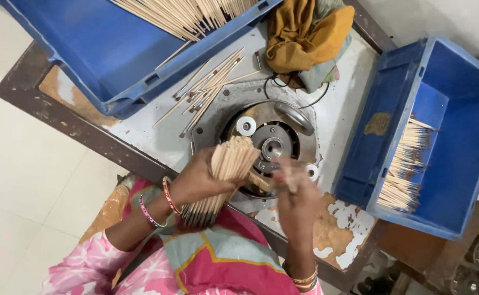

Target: Processing and bundling incense sticks using an industrial machine.

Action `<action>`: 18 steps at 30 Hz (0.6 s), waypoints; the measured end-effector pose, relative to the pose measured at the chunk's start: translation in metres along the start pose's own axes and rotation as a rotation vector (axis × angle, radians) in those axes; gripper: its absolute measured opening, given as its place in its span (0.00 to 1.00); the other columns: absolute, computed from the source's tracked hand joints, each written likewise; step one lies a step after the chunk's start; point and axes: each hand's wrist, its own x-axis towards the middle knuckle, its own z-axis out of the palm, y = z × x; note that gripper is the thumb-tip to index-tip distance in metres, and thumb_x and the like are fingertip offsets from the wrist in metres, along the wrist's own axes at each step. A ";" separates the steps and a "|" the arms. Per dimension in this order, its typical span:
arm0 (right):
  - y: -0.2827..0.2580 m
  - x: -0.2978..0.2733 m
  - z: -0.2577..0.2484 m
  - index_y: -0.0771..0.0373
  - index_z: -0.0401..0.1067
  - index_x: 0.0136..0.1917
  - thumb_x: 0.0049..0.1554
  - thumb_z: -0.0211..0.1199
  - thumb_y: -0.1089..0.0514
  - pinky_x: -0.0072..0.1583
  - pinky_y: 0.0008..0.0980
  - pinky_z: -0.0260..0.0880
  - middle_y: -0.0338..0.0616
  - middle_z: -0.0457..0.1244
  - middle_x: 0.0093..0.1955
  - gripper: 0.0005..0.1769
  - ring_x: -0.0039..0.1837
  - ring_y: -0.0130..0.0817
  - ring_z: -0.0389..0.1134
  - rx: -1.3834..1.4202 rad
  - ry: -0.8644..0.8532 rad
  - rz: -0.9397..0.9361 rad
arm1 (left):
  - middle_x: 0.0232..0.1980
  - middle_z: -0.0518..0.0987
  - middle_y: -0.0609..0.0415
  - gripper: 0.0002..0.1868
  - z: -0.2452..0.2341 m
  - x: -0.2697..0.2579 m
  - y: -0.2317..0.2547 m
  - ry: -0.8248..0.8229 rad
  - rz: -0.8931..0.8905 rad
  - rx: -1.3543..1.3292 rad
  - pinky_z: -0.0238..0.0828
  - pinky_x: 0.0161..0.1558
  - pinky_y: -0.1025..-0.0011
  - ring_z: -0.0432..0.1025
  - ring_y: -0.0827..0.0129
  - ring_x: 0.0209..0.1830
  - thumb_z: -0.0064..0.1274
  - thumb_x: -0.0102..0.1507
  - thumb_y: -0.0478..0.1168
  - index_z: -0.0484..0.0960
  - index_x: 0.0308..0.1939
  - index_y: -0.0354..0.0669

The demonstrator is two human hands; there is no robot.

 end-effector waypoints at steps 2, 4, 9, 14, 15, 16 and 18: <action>-0.009 -0.001 0.000 0.68 0.74 0.53 0.63 0.61 0.59 0.42 0.40 0.62 0.54 0.66 0.39 0.10 0.40 0.44 0.66 -0.475 -0.171 -0.221 | 0.43 0.86 0.50 0.28 0.001 0.005 0.021 -0.014 0.146 0.149 0.79 0.45 0.68 0.80 0.71 0.41 0.71 0.51 0.41 0.82 0.53 0.33; -0.026 -0.001 -0.008 0.68 0.73 0.49 0.59 0.69 0.56 0.46 0.39 0.69 0.53 0.70 0.43 0.12 0.45 0.49 0.73 -0.961 -0.338 -0.422 | 0.45 0.86 0.50 0.31 -0.001 0.012 0.024 -0.035 0.290 0.288 0.78 0.46 0.69 0.80 0.72 0.44 0.71 0.49 0.41 0.83 0.56 0.34; -0.037 0.023 -0.012 0.63 0.74 0.61 0.55 0.56 0.73 0.47 0.39 0.73 0.55 0.70 0.50 0.21 0.45 0.46 0.74 -0.739 0.016 -0.507 | 0.41 0.86 0.47 0.29 -0.010 0.013 -0.012 0.013 -0.108 0.020 0.82 0.39 0.67 0.82 0.66 0.36 0.73 0.51 0.45 0.80 0.49 0.33; 0.012 0.042 0.004 0.66 0.72 0.60 0.59 0.61 0.65 0.44 0.45 0.67 0.57 0.69 0.43 0.14 0.43 0.53 0.71 -0.931 -0.077 -0.371 | 0.40 0.83 0.48 0.31 -0.011 -0.006 -0.030 0.099 -0.495 -0.572 0.82 0.32 0.61 0.81 0.62 0.32 0.68 0.51 0.41 0.74 0.55 0.35; 0.014 0.047 0.005 0.62 0.73 0.55 0.61 0.61 0.64 0.46 0.45 0.67 0.53 0.70 0.43 0.08 0.45 0.52 0.72 -0.927 -0.081 -0.346 | 0.40 0.83 0.48 0.31 -0.013 -0.005 -0.034 0.077 -0.418 -0.494 0.83 0.33 0.62 0.82 0.64 0.35 0.68 0.52 0.39 0.72 0.55 0.31; 0.010 0.046 0.005 0.62 0.73 0.55 0.61 0.61 0.64 0.46 0.45 0.67 0.53 0.70 0.43 0.08 0.45 0.52 0.72 -0.925 -0.079 -0.353 | 0.40 0.83 0.48 0.31 -0.012 -0.004 -0.034 0.079 -0.411 -0.493 0.83 0.33 0.62 0.82 0.64 0.35 0.68 0.52 0.39 0.72 0.55 0.31; 0.002 0.041 0.002 0.59 0.74 0.57 0.63 0.57 0.64 0.48 0.43 0.68 0.56 0.69 0.48 0.10 0.48 0.54 0.71 -0.714 -0.184 -0.546 | 0.42 0.83 0.49 0.29 -0.010 -0.004 -0.036 0.070 -0.264 -0.402 0.83 0.36 0.65 0.81 0.65 0.37 0.70 0.52 0.36 0.75 0.55 0.33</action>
